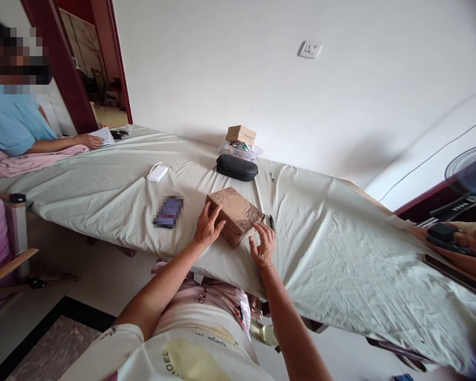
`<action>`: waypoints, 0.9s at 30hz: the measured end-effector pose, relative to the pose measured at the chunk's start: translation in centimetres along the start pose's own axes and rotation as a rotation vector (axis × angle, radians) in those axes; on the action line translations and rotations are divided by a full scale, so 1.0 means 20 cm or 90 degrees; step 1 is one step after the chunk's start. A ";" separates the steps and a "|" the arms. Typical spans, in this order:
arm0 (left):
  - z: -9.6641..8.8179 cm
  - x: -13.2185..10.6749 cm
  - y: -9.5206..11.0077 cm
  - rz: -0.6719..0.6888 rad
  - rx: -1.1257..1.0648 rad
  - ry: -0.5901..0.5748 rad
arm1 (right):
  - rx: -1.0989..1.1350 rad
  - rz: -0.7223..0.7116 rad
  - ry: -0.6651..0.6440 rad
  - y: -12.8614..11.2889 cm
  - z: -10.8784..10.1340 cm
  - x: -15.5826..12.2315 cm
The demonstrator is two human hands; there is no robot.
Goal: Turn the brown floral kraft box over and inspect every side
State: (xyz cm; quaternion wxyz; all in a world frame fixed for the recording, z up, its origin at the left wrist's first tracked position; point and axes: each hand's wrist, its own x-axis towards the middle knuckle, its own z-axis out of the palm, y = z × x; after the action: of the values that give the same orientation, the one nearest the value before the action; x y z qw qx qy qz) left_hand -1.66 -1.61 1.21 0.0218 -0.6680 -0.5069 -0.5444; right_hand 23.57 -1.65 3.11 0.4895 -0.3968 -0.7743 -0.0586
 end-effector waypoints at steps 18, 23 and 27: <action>0.00 0.00 0.02 0.095 -0.099 -0.084 | 0.125 0.135 0.149 0.04 0.03 0.00; 0.02 0.00 -0.01 -0.015 -0.037 0.000 | 0.182 -0.008 -0.011 -0.04 0.05 -0.02; -0.01 0.00 0.00 -0.015 0.054 0.041 | 0.152 -0.114 -0.156 -0.11 0.09 -0.01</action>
State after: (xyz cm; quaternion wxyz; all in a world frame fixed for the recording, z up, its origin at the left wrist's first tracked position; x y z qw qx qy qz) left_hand -1.79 -1.70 1.21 0.0597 -0.6427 -0.5365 -0.5436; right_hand 20.91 -2.45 2.61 0.4278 -0.2698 -0.8618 0.0395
